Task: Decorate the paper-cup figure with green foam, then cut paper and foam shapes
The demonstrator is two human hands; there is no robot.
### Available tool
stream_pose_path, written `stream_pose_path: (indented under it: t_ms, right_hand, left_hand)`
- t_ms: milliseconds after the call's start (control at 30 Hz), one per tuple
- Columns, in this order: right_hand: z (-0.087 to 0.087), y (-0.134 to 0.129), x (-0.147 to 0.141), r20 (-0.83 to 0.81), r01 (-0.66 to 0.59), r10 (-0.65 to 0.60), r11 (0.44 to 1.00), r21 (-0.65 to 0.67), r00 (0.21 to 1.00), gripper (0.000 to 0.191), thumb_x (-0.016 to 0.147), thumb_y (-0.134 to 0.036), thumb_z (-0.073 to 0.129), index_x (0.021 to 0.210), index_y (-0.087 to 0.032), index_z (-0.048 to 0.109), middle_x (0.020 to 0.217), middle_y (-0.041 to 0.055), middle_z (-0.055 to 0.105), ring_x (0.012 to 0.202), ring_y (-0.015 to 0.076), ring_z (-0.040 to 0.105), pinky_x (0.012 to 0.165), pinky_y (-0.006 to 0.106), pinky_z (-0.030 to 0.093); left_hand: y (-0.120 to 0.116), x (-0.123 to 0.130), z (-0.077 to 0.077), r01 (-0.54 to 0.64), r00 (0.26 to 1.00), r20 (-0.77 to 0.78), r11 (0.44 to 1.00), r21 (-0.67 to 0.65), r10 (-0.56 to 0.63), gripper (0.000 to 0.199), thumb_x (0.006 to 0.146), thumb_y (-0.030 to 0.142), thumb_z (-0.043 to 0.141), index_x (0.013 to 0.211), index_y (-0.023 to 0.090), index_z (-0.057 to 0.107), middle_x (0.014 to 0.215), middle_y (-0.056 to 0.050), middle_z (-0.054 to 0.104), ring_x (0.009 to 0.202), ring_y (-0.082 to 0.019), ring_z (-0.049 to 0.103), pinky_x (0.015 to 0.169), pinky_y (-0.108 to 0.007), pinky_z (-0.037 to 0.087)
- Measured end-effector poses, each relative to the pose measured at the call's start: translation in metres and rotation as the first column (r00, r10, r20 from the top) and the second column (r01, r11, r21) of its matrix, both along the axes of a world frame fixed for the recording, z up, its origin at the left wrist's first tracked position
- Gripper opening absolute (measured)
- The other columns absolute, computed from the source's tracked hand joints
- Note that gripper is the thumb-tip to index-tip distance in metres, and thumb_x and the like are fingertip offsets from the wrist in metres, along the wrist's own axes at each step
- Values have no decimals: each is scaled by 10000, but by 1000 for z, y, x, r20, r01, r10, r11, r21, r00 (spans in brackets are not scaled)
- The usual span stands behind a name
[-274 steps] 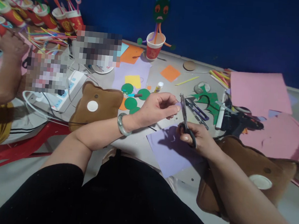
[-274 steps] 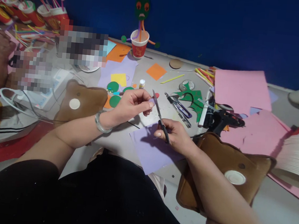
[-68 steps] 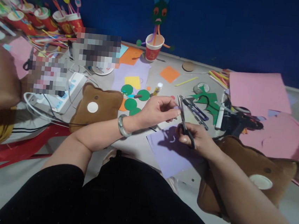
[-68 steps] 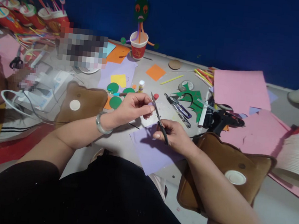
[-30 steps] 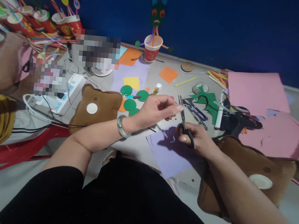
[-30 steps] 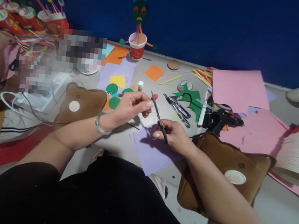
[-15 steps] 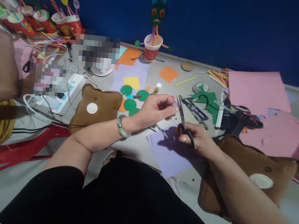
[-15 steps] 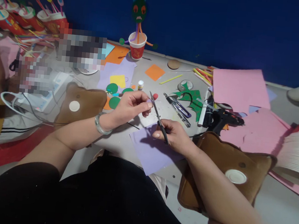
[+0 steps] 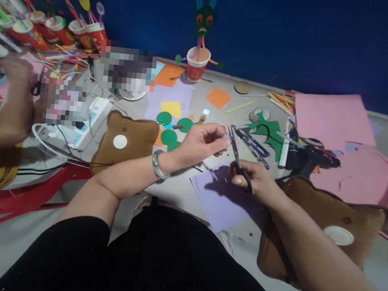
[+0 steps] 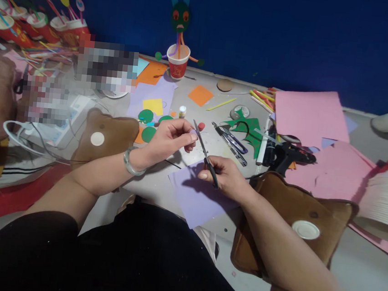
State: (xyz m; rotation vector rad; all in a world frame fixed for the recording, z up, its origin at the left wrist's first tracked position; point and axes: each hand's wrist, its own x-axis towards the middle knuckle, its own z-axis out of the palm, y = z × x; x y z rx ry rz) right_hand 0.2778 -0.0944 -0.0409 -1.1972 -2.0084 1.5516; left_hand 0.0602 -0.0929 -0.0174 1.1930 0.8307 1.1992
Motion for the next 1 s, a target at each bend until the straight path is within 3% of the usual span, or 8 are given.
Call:
stream_pose_path:
  t_ms: [400, 533, 633, 767, 1000]
  right_hand:
    - [-8, 0, 3, -13, 40, -40, 999, -6, 999, 726, 659, -890, 730, 565, -222, 464, 537, -23, 425, 541, 119, 344, 512, 289, 288]
    - [-2, -1, 2, -36, 77, -76, 997, 26, 996, 705, 676, -888, 733, 598, -217, 532, 553, -7, 488, 550, 131, 401, 534, 299, 331]
    - [1, -2, -1, -136, 174, -167, 984, 43, 977, 689, 729, -886, 697, 627, -219, 555, 593, 14, 538, 590, 156, 463, 571, 317, 376]
    - [-1, -1, -8, -349, 321, -332, 943, -91, 876, 675, 751, -868, 685, 601, -231, 520, 652, 22, 536, 562, 148, 426, 528, 324, 346]
    - [-5, 4, -10, -274, 451, -455, 889, -80, 847, 456, 708, -672, 865, 775, -263, 676, 676, 6, 541, 609, 163, 453, 567, 346, 413]
  left_hand:
    - [2, -1, -1, -6, 1000, 16, 1000, -20, 6, 451, 790, 519, 845, 714, 185, 551, 624, 46, 591, 559, -52, 576, 565, -213, 528]
    - [1, -1, -2, -5, 999, 42, 997, -80, 9, 384, 803, 454, 839, 729, 168, 595, 640, 32, 637, 571, -56, 605, 581, -208, 543]
    - [3, 0, -3, 6, 999, 43, 978, -211, 4, 277, 883, 370, 761, 766, 152, 636, 676, 10, 692, 570, -56, 628, 589, -200, 548]
    - [5, 2, -8, 54, 998, 53, 929, -366, -37, 206, 934, 292, 701, 806, 133, 670, 704, -8, 721, 563, -53, 637, 581, -186, 535]
    - [4, 9, -22, 132, 990, 5, 909, -395, -142, 250, 961, 276, 677, 767, 118, 678, 705, -19, 717, 567, -55, 633, 578, -190, 529]
